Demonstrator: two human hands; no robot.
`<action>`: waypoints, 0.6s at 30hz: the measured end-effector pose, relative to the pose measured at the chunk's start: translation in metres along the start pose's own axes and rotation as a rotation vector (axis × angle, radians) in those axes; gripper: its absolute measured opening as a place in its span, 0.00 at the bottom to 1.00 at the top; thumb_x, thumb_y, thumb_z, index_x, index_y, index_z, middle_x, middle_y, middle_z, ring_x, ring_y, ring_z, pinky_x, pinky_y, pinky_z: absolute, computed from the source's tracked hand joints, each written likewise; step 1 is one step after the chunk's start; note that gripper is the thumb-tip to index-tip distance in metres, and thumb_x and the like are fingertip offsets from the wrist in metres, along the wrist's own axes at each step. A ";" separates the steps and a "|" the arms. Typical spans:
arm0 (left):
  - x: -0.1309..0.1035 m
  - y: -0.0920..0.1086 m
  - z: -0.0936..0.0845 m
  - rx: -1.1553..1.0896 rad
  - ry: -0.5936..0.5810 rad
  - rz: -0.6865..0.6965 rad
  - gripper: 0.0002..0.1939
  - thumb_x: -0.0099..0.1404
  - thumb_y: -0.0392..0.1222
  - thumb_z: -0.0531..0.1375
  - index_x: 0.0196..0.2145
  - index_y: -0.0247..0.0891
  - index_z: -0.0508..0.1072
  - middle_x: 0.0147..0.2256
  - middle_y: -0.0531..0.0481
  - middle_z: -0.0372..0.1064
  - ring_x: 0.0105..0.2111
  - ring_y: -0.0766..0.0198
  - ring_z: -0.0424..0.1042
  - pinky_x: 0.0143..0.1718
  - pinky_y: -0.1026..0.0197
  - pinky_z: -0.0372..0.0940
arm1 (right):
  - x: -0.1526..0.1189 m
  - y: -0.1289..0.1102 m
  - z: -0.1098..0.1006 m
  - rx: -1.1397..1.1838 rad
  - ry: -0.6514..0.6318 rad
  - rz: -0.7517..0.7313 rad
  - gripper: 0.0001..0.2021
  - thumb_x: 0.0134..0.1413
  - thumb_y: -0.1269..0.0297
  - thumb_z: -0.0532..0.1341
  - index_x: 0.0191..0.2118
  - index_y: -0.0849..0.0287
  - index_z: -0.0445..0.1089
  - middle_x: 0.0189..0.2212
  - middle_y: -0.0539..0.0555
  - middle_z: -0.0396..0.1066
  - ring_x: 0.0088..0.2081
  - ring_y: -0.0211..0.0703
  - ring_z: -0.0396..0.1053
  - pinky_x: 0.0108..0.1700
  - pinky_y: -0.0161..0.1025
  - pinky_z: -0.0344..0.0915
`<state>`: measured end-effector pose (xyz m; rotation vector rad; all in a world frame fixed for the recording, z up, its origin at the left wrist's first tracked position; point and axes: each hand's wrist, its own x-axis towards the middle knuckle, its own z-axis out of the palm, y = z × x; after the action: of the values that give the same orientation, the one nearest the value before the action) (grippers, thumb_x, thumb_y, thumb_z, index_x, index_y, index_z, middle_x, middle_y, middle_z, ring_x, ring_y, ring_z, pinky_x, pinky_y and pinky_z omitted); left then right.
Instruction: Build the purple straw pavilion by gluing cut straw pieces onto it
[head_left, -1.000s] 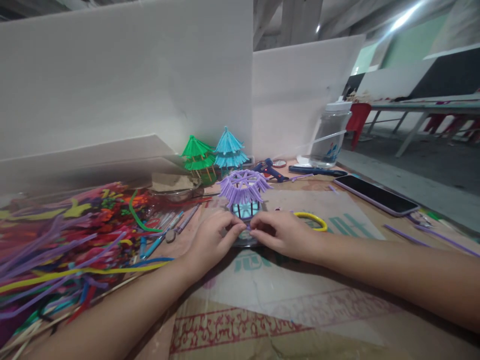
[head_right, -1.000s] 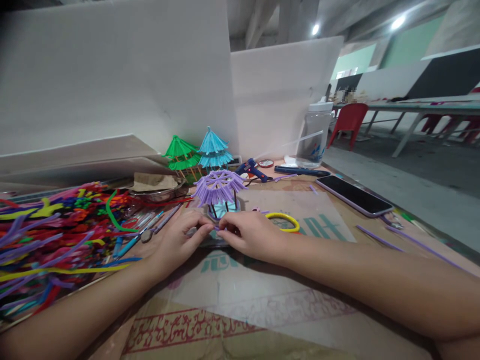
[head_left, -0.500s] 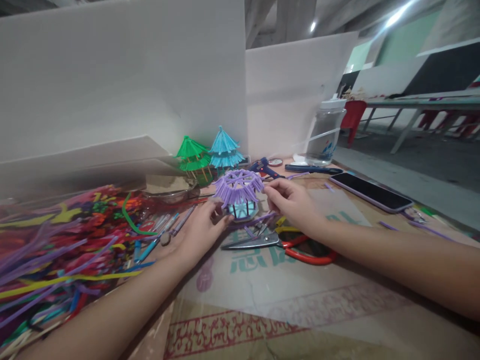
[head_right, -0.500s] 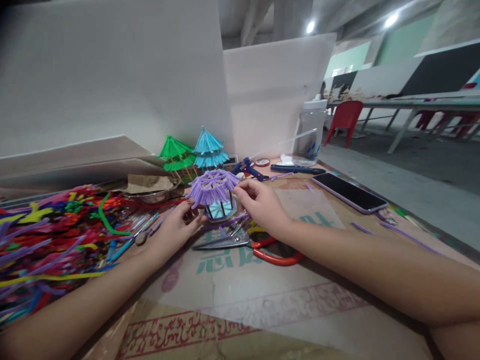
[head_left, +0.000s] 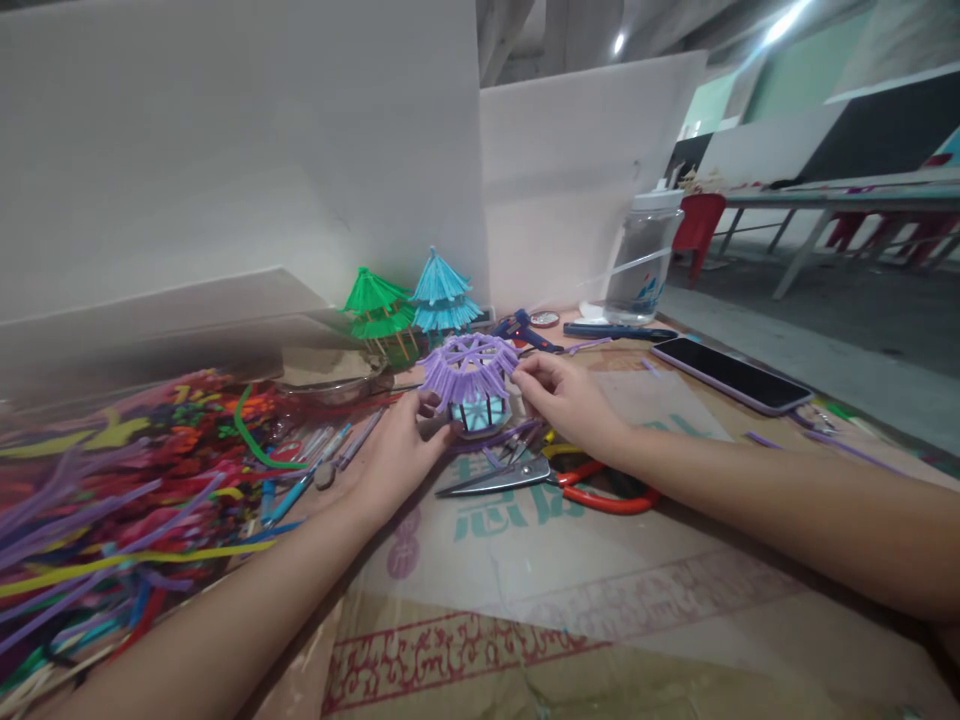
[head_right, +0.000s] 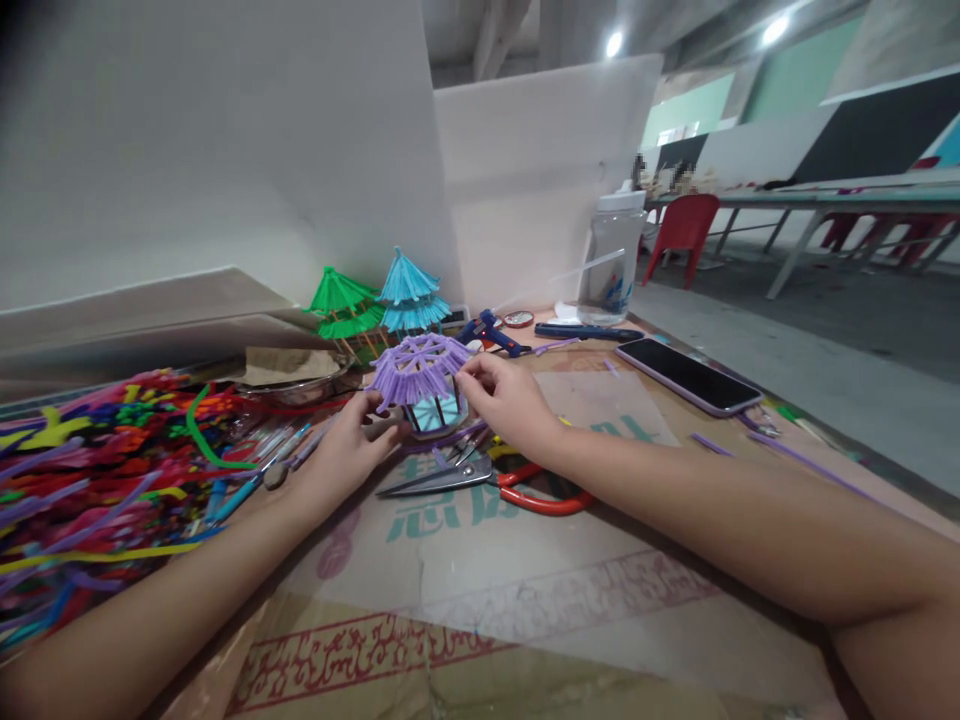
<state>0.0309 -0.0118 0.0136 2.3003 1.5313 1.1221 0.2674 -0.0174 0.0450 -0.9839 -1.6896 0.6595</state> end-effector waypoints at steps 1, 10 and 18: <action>0.001 0.000 0.000 -0.048 -0.024 -0.031 0.20 0.61 0.48 0.63 0.47 0.36 0.67 0.44 0.43 0.72 0.43 0.54 0.73 0.44 0.54 0.67 | 0.000 -0.001 0.001 0.005 -0.004 0.008 0.10 0.60 0.57 0.58 0.32 0.59 0.66 0.19 0.45 0.63 0.20 0.34 0.63 0.24 0.33 0.60; 0.004 0.015 -0.008 -0.011 -0.137 0.005 0.11 0.61 0.48 0.61 0.31 0.38 0.71 0.29 0.50 0.73 0.30 0.59 0.71 0.31 0.60 0.65 | -0.009 -0.003 0.004 -0.044 -0.044 -0.029 0.09 0.60 0.59 0.57 0.36 0.59 0.68 0.22 0.46 0.65 0.22 0.35 0.64 0.26 0.33 0.61; 0.002 0.010 -0.007 0.061 -0.087 0.068 0.22 0.61 0.53 0.62 0.47 0.36 0.73 0.43 0.43 0.75 0.42 0.52 0.74 0.46 0.52 0.69 | -0.008 -0.003 0.003 -0.042 -0.036 -0.059 0.09 0.62 0.58 0.57 0.35 0.58 0.67 0.22 0.46 0.65 0.22 0.34 0.63 0.26 0.33 0.61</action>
<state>0.0342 -0.0168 0.0242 2.4234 1.4866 0.9900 0.2646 -0.0254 0.0425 -0.9528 -1.7634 0.6087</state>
